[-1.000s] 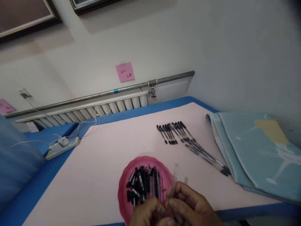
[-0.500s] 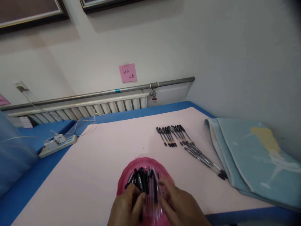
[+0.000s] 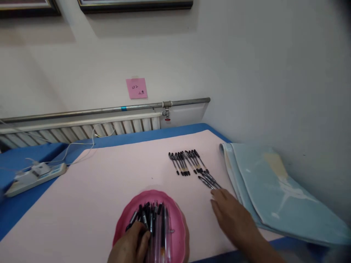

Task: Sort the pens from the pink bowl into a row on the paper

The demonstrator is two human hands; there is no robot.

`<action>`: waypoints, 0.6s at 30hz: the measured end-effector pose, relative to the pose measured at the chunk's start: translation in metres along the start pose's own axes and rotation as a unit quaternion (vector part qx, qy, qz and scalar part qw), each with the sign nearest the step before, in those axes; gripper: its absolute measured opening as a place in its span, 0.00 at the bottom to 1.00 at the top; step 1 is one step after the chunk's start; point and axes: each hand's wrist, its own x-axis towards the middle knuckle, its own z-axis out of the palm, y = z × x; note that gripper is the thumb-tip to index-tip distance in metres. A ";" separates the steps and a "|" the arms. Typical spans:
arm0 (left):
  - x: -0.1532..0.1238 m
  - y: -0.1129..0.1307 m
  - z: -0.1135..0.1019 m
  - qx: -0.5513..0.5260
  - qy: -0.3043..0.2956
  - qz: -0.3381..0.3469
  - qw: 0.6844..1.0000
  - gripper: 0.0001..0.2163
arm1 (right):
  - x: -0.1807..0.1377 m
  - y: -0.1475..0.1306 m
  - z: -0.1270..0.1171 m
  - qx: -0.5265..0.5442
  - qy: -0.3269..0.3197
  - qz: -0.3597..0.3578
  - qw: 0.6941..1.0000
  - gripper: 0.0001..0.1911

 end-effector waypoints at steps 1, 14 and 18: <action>-0.002 0.003 -0.001 0.007 -0.001 -0.007 1.000 0.09 | 0.003 0.009 0.001 -0.018 -0.007 0.012 1.000 0.11; -0.005 0.028 -0.010 0.059 0.013 -0.050 0.997 0.07 | 0.010 0.021 0.001 -0.092 -0.054 0.018 0.994 0.10; -0.003 0.021 -0.010 0.051 0.020 -0.050 0.997 0.11 | 0.013 0.019 -0.003 -0.074 -0.092 0.052 0.992 0.11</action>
